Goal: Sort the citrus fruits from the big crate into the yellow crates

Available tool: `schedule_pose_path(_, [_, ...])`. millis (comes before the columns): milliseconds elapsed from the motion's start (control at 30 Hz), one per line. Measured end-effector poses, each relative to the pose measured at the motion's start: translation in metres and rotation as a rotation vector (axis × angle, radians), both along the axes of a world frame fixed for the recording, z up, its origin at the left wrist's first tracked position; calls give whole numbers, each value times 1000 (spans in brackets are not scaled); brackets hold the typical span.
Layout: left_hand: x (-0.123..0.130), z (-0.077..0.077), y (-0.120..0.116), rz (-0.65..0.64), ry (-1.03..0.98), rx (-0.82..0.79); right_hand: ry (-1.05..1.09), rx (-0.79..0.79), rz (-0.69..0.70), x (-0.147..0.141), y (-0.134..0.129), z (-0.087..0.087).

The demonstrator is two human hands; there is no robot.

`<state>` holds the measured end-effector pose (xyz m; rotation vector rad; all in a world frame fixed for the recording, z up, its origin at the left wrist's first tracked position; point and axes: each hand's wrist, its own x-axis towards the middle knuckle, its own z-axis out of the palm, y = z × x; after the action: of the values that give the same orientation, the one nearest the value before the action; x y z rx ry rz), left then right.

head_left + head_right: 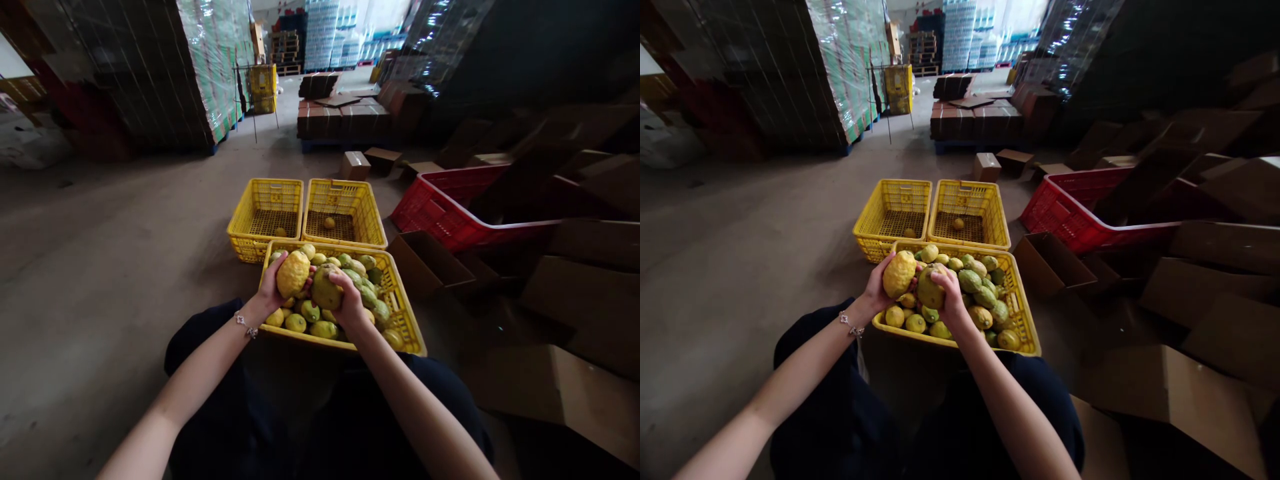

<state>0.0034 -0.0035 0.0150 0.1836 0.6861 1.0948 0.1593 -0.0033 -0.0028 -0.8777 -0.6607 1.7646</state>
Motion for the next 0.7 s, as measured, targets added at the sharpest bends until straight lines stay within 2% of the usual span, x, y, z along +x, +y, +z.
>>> schedule_pose_path(433, [-4, -6, 3, 6, 27, 0, -62, 63, 19, -1, 1, 6])
schedule_pose_path(700, [-3, -3, 2, 11, 48, -2, -59, 32, 74, -1, 1, 6])
